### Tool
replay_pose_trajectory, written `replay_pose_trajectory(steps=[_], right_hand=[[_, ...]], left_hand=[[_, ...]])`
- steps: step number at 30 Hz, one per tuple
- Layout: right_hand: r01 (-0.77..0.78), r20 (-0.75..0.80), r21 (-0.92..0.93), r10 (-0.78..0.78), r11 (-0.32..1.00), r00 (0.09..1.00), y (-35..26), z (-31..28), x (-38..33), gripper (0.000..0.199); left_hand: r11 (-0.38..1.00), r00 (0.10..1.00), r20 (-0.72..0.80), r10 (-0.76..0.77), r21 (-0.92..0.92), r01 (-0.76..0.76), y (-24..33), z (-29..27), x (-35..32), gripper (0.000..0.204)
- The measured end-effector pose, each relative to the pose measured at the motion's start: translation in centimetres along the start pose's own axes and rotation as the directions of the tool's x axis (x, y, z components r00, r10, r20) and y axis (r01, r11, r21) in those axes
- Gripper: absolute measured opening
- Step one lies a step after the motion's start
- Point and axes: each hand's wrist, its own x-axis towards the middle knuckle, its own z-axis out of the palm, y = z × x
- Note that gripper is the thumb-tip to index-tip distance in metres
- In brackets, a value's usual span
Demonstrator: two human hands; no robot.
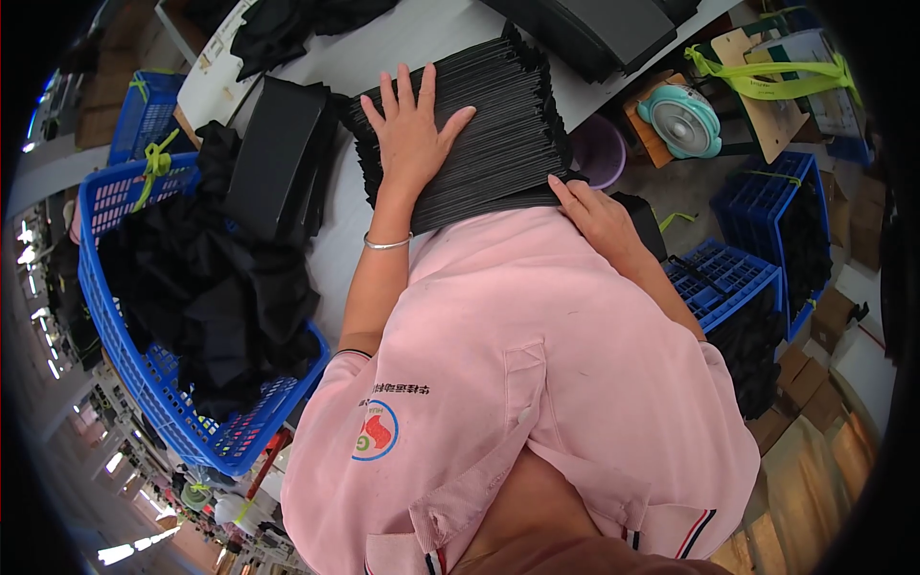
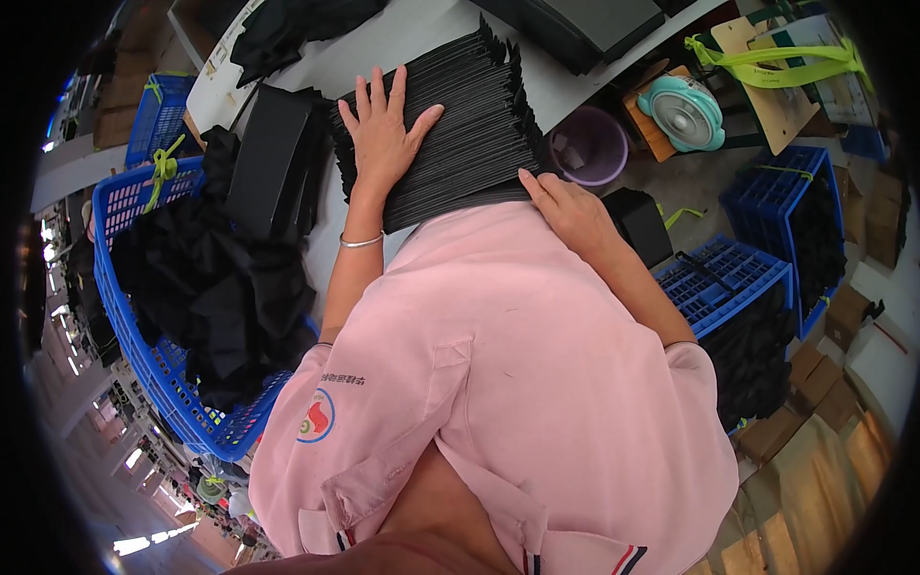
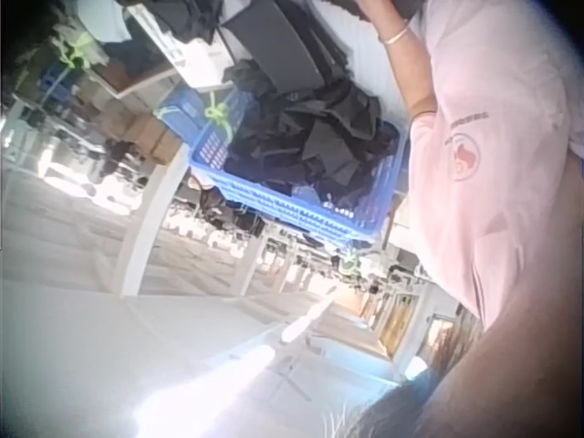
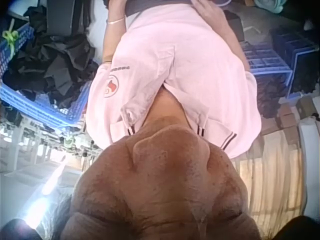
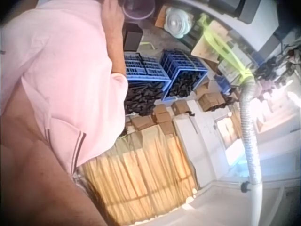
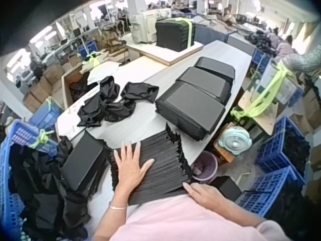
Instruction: The recorder gathers, stacks, and aligns black fabric panels on a workbench.
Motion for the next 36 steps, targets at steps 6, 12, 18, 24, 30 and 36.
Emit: replay_pose_trajectory(steps=[6, 12, 18, 24, 30, 36], right_hand=[[0.002, -0.007, 0.002, -0.002, 1.000, 1.000, 0.03, -0.09, -0.12, 0.058], [0.007, -0.044, 0.038, -0.006, 0.999, 0.999, 0.08, -0.12, -0.22, 0.055], [-0.020, -0.070, 0.052, 0.024, 0.998, 0.997, -0.14, -0.14, 0.07, 0.053], [-0.023, -0.082, 0.045, 0.027, 0.999, 0.996, -0.18, -0.06, 0.20, 0.052], [-0.025, -0.092, 0.045, 0.029, 0.999, 0.995, -0.17, 0.01, 0.29, 0.051], [-0.031, -0.100, 0.031, 0.034, 0.999, 0.994, -0.24, 0.05, 0.26, 0.050]], left_hand=[[1.000, 1.000, 0.006, -0.002, 0.004, 0.002, 0.04, 0.02, -0.09, 0.087], [1.000, 1.000, 0.012, -0.003, 0.009, 0.003, 0.04, -0.04, -0.10, 0.087], [1.000, 1.000, 0.011, -0.005, 0.004, 0.005, 0.07, -0.07, -0.06, 0.087], [1.000, 1.000, 0.017, -0.009, 0.004, 0.009, 0.03, -0.06, -0.02, 0.087], [1.000, 1.000, 0.024, -0.015, 0.003, 0.015, 0.09, -0.14, 0.03, 0.088], [1.000, 1.000, 0.027, -0.015, 0.004, 0.014, 0.09, -0.13, 0.03, 0.088]])
